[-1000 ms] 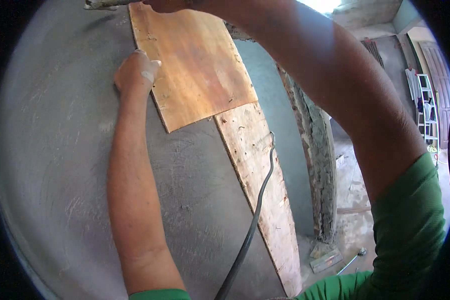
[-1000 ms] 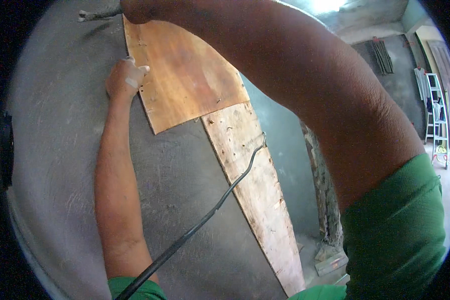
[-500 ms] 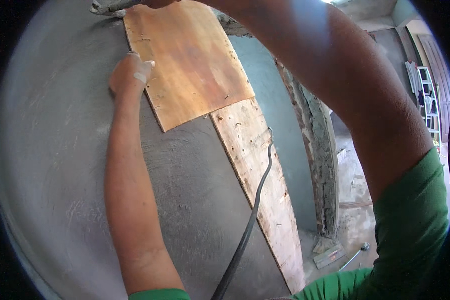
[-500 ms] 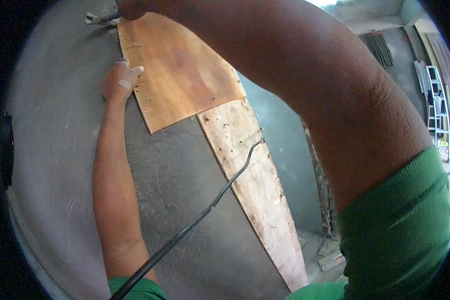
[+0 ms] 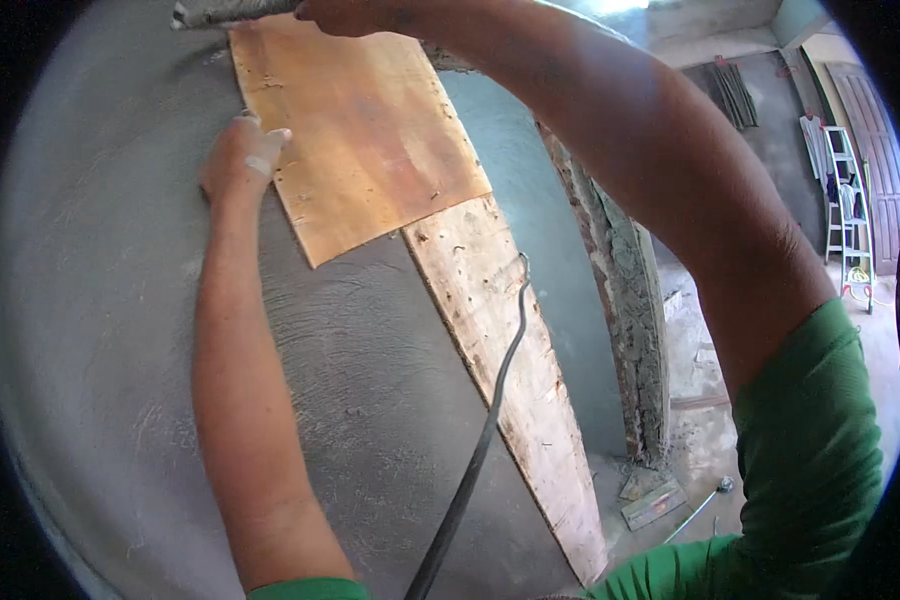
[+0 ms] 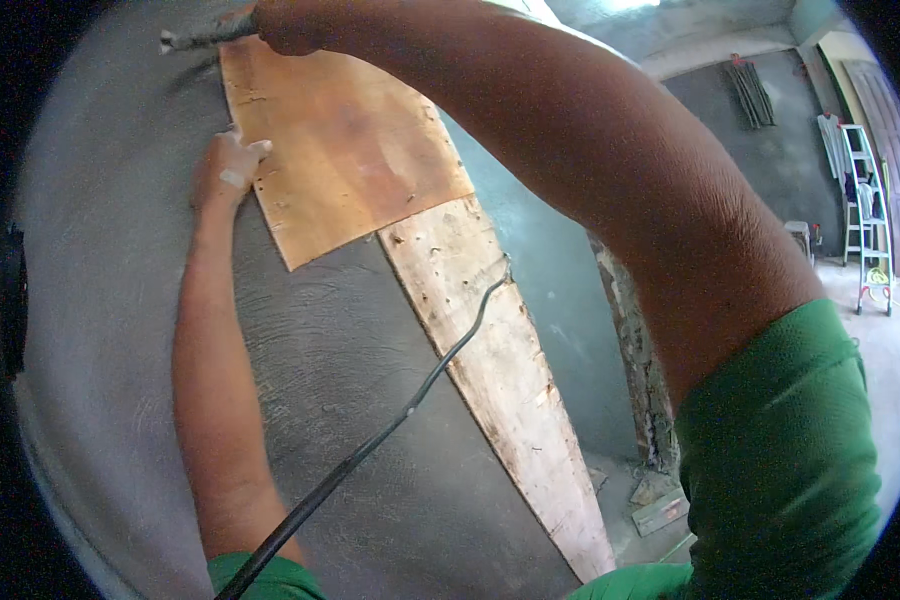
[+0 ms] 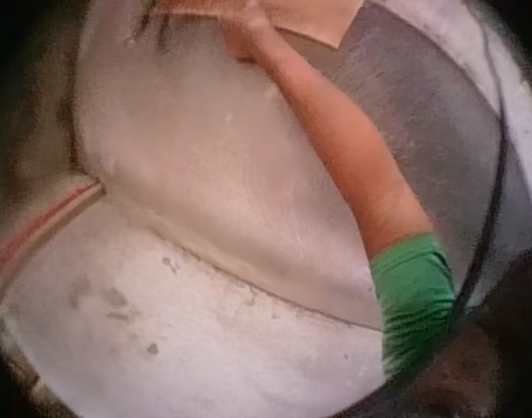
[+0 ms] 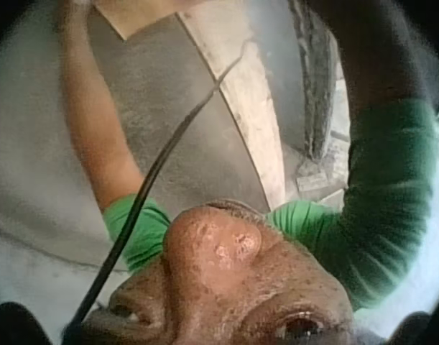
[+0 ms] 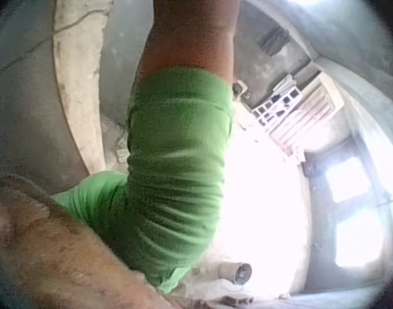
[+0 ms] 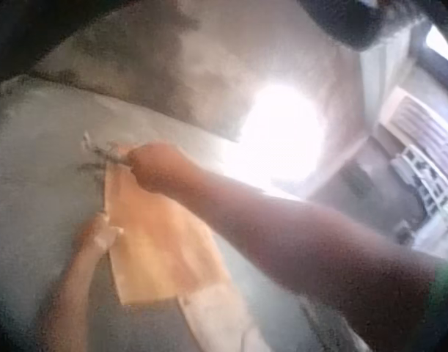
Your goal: The person positions a piece of plywood molding against a concrete wall and hammers nails into it to secure it in place.
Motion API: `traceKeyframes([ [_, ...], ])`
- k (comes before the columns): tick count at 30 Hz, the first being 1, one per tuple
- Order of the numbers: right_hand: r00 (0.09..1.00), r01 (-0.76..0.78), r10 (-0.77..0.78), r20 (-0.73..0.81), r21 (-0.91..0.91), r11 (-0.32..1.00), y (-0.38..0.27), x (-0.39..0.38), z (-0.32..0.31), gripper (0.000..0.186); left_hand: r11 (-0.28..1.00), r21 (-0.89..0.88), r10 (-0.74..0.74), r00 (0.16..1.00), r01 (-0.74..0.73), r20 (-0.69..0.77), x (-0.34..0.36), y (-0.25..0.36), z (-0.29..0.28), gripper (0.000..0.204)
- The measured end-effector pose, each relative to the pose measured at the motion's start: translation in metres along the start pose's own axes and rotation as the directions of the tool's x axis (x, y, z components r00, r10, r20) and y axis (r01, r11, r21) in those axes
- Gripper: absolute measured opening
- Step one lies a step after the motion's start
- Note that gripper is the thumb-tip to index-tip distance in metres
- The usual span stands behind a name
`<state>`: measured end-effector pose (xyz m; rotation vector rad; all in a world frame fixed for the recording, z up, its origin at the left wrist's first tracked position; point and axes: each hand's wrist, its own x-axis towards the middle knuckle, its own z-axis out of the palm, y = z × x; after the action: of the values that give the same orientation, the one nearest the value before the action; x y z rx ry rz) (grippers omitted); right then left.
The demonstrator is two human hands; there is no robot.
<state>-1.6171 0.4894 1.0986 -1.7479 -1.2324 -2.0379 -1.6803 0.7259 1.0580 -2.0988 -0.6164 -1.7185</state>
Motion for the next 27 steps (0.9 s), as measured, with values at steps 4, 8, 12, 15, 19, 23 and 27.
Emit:
traceKeyframes([
  [4, 0.957, -0.024, 0.103, -0.27, 0.283, 0.959, 0.044, -0.061, 0.021, 0.03, 0.998, -0.068, 0.016, 0.998, -0.011, 0.067, -0.009, 0.017, -0.005, 0.049],
  [8, 0.857, -0.248, 0.485, -0.173, 0.687, 0.683, 0.08, -0.179, 0.001, 0.038, 0.986, -0.148, 0.076, 0.997, -0.08, -0.034, 0.007, 0.023, 0.019, 0.052],
  [12, 0.796, -0.281, 0.522, -0.306, 0.578, 0.766, 0.128, -0.312, 0.038, 0.042, 0.979, -0.202, 0.03, 0.999, -0.026, 0.014, -0.002, 0.037, 0.014, 0.058],
  [15, 0.619, -0.511, 0.759, 0.201, 0.837, 0.196, 0.128, -0.428, 0.055, 0.049, 0.924, -0.373, -0.097, 0.995, 0.084, -0.016, -0.022, 0.021, -0.005, 0.064],
  [19, 0.344, -0.618, 0.819, 0.459, 0.767, -0.17, 0.128, -0.638, 0.063, 0.045, 0.885, -0.43, -0.198, 0.98, 0.178, -0.002, -0.018, 0.053, 0.005, 0.069],
  [23, 0.1, -0.807, 0.793, 0.601, 0.515, -0.289, 0.117, -0.854, 0.065, 0.034, 0.775, -0.591, -0.269, 0.963, 0.225, 0.014, -0.016, 0.05, 0.021, 0.066],
  [27, -0.326, -0.831, 0.588, 0.741, 0.072, -0.551, 0.11, -0.965, 0.04, 0.038, 0.737, -0.606, -0.385, 0.923, 0.299, -0.013, -0.022, 0.056, 0.017, 0.062],
])
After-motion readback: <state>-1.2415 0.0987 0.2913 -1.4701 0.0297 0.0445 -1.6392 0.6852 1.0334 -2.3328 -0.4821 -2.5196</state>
